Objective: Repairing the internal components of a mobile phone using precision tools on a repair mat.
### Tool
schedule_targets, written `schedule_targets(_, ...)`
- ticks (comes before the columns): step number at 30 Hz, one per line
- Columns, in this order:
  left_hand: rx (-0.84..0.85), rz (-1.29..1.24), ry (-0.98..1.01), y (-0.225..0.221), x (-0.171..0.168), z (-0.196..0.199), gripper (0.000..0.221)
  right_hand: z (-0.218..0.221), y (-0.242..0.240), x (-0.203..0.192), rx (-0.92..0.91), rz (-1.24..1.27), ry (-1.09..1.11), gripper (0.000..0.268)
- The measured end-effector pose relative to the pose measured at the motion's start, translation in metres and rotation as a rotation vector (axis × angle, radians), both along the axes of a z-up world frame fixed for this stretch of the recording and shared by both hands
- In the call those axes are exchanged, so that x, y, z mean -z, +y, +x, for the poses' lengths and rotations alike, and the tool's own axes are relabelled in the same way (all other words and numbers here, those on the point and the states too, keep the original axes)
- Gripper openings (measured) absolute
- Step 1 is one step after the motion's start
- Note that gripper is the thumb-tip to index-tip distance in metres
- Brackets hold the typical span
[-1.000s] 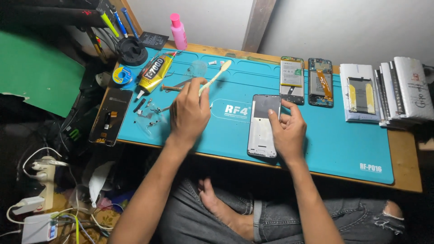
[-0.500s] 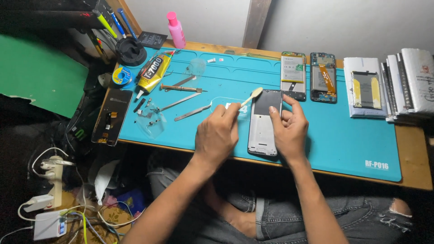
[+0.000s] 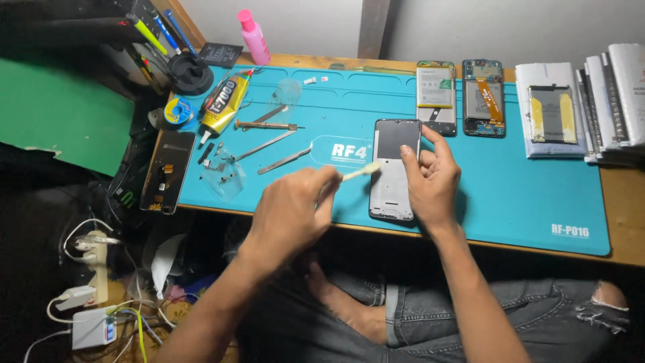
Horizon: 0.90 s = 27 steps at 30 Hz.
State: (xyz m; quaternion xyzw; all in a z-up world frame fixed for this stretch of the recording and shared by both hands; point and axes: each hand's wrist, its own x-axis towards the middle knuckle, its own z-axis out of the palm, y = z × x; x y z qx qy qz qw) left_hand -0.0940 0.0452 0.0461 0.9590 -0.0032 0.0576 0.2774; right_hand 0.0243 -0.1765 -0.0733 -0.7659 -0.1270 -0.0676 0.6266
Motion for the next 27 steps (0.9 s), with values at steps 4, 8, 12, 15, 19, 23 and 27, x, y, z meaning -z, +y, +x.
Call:
schedule_targets(4, -0.015, -0.022, -0.212, 0.015, 0.025, 0.037, 0.012, -0.006, 0.001, -0.005, -0.011, -0.021, -0.018, 0.039)
schedule_targets(8, 0.117, -0.042, -0.035, 0.02, 0.015, 0.012, 0.006, -0.004, -0.003, 0.0, 0.022, -0.022, -0.02, 0.038)
schedule_targets(12, 0.195, 0.002, 0.098, 0.019, -0.009, -0.015, 0.007, -0.004, 0.0, -0.003, -0.002, -0.032, -0.013, 0.039)
schedule_targets(15, 0.106, 0.043, -0.095, 0.029, 0.018, 0.021, 0.004, -0.007, 0.002, -0.01, -0.014, -0.019, -0.025, 0.038)
schedule_targets(19, 0.12, 0.024, -0.106, 0.021, 0.017, 0.014, 0.002, -0.005, 0.0, -0.007, -0.009, -0.021, -0.03, 0.039)
schedule_targets(23, 0.191, -0.091, 0.153, 0.017, 0.003, -0.012, 0.01, -0.001, -0.002, -0.001, 0.003, -0.019, -0.009, 0.039)
schedule_targets(27, 0.06, -0.059, 0.056, 0.014, 0.017, -0.01, 0.006, -0.004, -0.001, -0.003, -0.012, -0.041, -0.018, 0.038)
